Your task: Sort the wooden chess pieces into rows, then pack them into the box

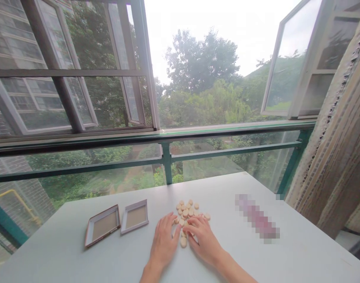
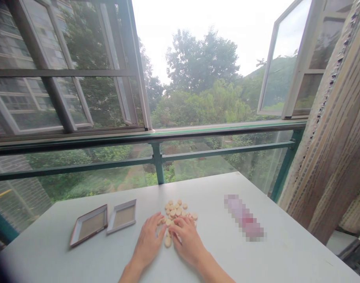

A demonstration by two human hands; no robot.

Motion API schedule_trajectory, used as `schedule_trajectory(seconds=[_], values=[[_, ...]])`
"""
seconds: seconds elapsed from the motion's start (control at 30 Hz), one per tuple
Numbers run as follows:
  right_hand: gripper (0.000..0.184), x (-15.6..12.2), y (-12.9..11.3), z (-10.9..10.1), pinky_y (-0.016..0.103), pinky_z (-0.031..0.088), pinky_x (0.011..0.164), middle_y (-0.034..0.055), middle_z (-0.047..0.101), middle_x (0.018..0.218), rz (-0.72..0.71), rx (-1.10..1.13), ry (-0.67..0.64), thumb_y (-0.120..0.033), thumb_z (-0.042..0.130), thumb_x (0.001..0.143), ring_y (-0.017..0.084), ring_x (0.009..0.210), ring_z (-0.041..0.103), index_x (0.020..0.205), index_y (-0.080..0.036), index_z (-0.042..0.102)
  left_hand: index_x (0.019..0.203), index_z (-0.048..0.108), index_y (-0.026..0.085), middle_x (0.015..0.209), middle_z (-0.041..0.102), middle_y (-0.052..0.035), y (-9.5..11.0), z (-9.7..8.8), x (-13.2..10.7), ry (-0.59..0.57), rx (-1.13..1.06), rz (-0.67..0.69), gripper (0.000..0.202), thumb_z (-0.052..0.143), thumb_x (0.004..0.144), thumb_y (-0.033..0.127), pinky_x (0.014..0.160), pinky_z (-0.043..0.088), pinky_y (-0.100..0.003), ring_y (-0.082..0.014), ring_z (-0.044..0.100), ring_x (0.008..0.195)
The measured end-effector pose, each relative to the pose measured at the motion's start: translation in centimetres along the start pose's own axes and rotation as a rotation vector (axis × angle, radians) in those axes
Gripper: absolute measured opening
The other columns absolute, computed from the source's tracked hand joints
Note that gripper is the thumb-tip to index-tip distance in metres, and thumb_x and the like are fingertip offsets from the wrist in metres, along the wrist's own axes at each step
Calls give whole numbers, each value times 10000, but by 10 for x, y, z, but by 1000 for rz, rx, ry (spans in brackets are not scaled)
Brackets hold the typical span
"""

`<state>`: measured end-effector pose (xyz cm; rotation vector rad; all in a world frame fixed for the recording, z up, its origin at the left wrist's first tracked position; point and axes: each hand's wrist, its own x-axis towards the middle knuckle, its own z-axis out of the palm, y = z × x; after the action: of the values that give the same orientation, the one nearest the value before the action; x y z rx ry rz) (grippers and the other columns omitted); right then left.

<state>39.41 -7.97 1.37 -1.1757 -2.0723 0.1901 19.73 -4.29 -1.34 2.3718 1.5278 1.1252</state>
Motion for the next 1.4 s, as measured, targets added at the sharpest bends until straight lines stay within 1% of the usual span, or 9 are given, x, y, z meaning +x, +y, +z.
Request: schedule_trajectory(seconds=[0.17,0.4,0.63,0.73,0.87,1.03,1.17,1.27,1.4], values=[[251,0,4,4,517,355,1072,31,651,1045,13,-15,25,-90,558,878,227,1046,586,953,-296,681,1255,614,246,1357,593,-96,1,-1,-1,-42,19,5,359,508,952,408,1099,399,-542,-282,530,1276],[339,-1,4,1,523,369,1076,39,662,1137,-8,-44,25,-130,557,901,251,1119,573,1129,-354,669,1275,606,245,1372,582,-106,-1,-2,-1,-60,23,14,382,520,944,416,1104,395,-550,-288,516,1295],[380,9,23,4,501,409,1043,95,576,1372,-11,-155,95,-214,560,921,304,1281,495,1294,-278,589,1437,482,326,1467,532,-55,16,-8,-2,-131,76,172,470,506,968,338,1161,325,-578,-271,454,1380],[397,11,30,7,492,396,1055,94,607,1349,2,-157,95,-192,539,928,304,1302,487,1319,-254,565,1487,408,333,1508,485,-41,28,-8,0,-186,77,253,499,467,992,307,1192,280,-568,-246,420,1409],[324,10,33,8,462,412,1021,76,666,1242,42,-106,137,-142,504,934,270,1194,571,1216,-252,617,1484,405,325,1523,465,-36,34,-6,1,-212,61,243,476,424,1009,295,1196,265,-576,-236,402,1423],[207,14,32,6,422,428,940,41,704,1021,109,-24,166,-111,555,872,257,1049,617,981,-253,659,1312,579,300,1428,559,-60,33,-4,10,-134,25,156,356,468,975,272,1165,301,-580,-260,496,1339],[138,17,31,4,386,427,878,25,689,884,164,11,179,-109,577,848,239,936,624,851,-232,640,1139,656,256,1130,698,-74,36,3,34,-75,14,112,265,529,910,215,1049,414,-509,-261,631,1092],[120,18,32,1,370,420,869,25,681,868,187,33,198,-120,588,847,233,927,618,847,-226,645,968,685,231,951,704,-59,38,12,49,-55,61,40,171,541,884,193,908,464,-419,-249,644,950],[124,18,37,-3,365,414,874,35,684,923,235,60,229,-159,584,876,233,955,609,931,-231,669,883,676,214,874,700,-40,41,20,54,-34,98,-46,124,554,867,199,925,418,-393,-227,633,895]])
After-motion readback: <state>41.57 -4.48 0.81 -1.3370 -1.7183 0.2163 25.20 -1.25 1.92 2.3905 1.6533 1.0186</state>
